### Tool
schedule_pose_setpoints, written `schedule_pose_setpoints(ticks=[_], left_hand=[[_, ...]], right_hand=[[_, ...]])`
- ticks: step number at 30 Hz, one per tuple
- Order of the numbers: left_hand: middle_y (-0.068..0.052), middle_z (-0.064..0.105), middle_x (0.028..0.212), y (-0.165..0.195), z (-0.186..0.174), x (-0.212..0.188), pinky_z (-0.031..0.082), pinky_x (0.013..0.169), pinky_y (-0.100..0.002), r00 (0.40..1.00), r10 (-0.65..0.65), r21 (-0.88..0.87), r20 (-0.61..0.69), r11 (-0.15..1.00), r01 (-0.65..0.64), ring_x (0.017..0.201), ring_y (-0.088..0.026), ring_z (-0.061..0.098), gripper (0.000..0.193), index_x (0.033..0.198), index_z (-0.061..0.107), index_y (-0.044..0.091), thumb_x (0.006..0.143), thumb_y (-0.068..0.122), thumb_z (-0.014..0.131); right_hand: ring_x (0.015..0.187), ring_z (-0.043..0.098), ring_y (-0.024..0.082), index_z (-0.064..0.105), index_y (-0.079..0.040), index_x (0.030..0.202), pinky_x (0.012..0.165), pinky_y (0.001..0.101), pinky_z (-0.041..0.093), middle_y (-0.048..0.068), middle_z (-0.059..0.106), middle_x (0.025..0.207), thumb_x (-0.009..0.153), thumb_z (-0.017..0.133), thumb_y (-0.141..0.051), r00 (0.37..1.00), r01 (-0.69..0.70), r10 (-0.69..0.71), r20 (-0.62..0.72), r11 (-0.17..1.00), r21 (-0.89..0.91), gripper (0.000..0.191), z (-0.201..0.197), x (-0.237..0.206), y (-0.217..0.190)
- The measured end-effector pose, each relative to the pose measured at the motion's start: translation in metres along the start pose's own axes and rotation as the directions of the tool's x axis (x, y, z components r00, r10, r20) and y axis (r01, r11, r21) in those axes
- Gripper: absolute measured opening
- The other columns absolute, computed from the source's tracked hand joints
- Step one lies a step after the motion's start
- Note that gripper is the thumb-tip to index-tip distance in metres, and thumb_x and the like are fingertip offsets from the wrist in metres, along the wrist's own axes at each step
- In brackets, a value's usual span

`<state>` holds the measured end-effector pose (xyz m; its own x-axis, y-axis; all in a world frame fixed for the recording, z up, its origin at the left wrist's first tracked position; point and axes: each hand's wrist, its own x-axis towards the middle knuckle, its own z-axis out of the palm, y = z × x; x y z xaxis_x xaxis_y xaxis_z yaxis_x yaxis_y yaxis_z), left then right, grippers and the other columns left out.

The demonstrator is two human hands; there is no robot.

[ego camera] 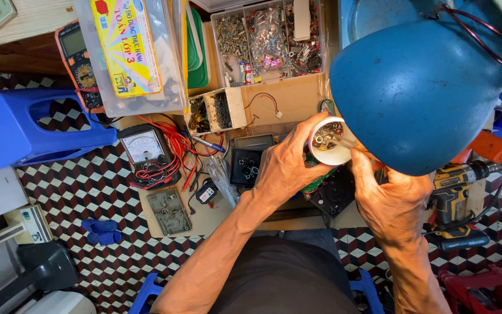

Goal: The person uses tweezers to pick small metal parts from a white cup and places them into a metal tray. They also use pliers to manipulate a small component. The person continues sorting parts between the cup and the tray throughout the clip.

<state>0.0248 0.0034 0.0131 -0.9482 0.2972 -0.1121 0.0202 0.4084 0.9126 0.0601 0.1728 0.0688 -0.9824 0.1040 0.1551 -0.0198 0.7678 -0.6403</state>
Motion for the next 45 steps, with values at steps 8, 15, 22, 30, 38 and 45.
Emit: schedule_pose_setpoints(ticks=[8, 15, 22, 30, 38, 45], left_hand=[[-0.010, 0.069, 0.135, -0.002, 0.000, -0.002, 0.060, 0.097, -0.037, 1.000, 0.010, 0.015, 0.005, 1.000, -0.010, 0.119, -0.027, 0.072, 0.079, 0.148, 0.047, 0.018, 0.081, 0.027, 0.088], [-0.009, 0.068, 0.138, -0.002, -0.001, -0.001, 0.061, 0.099, -0.036, 1.000, 0.021, -0.011, 0.008, 1.000, -0.020, 0.121, -0.027, 0.072, 0.077, 0.148, 0.047, 0.018, 0.082, 0.025, 0.087], [-0.008, 0.068, 0.137, 0.001, -0.002, 0.000, 0.060, 0.098, -0.037, 0.999, -0.032, 0.010, 0.035, 0.999, 0.032, 0.117, -0.026, 0.072, 0.079, 0.147, 0.047, 0.019, 0.079, 0.026, 0.088], [-0.007, 0.067, 0.138, 0.002, -0.004, -0.001, 0.061, 0.098, -0.037, 1.000, -0.010, 0.018, 0.019, 1.000, 0.010, 0.120, -0.026, 0.071, 0.078, 0.147, 0.048, 0.019, 0.080, 0.024, 0.087], [-0.008, 0.066, 0.139, 0.001, -0.003, -0.001, 0.060, 0.099, -0.037, 1.000, -0.003, 0.004, 0.005, 1.000, 0.003, 0.120, -0.026, 0.071, 0.078, 0.148, 0.047, 0.019, 0.081, 0.024, 0.087], [-0.009, 0.066, 0.139, -0.001, 0.000, 0.001, 0.060, 0.100, -0.037, 1.000, 0.022, 0.000, 0.009, 1.000, -0.022, 0.122, -0.026, 0.070, 0.079, 0.148, 0.047, 0.018, 0.081, 0.027, 0.088]], right_hand=[[0.087, 0.073, 0.022, 0.072, -0.002, 0.107, 0.079, 0.0321, 0.056, 0.012, 0.073, 0.100, 0.102, 0.075, -0.001, 0.996, 0.089, -0.089, -0.012, 0.995, 0.043, 0.007, 0.006, 0.006, -0.007], [0.076, 0.070, 0.023, 0.073, -0.002, 0.100, 0.073, 0.0371, 0.054, 0.011, 0.071, 0.088, 0.092, 0.077, 0.002, 0.993, 0.065, -0.069, 0.097, 0.997, 0.046, 0.009, 0.007, 0.007, -0.009], [0.081, 0.072, 0.022, 0.073, 0.001, 0.110, 0.072, 0.0340, 0.055, 0.011, 0.073, 0.099, 0.102, 0.076, 0.001, 0.996, 0.085, -0.084, -0.016, 0.996, 0.035, 0.008, 0.006, 0.007, -0.006], [0.077, 0.069, 0.023, 0.073, 0.000, 0.105, 0.073, 0.0374, 0.054, 0.010, 0.070, 0.091, 0.096, 0.077, -0.004, 0.997, 0.058, -0.059, 0.045, 0.998, 0.012, 0.011, 0.001, 0.007, -0.003], [0.085, 0.071, 0.023, 0.075, -0.003, 0.108, 0.078, 0.0370, 0.054, 0.010, 0.073, 0.097, 0.102, 0.078, -0.007, 0.997, 0.078, -0.078, -0.001, 0.996, -0.032, 0.008, 0.003, 0.009, -0.005], [0.089, 0.073, 0.021, 0.076, -0.003, 0.105, 0.084, 0.0355, 0.056, 0.009, 0.075, 0.098, 0.104, 0.078, -0.009, 1.000, 0.026, -0.027, 0.013, 0.999, 0.023, 0.007, -0.001, 0.005, 0.001]])
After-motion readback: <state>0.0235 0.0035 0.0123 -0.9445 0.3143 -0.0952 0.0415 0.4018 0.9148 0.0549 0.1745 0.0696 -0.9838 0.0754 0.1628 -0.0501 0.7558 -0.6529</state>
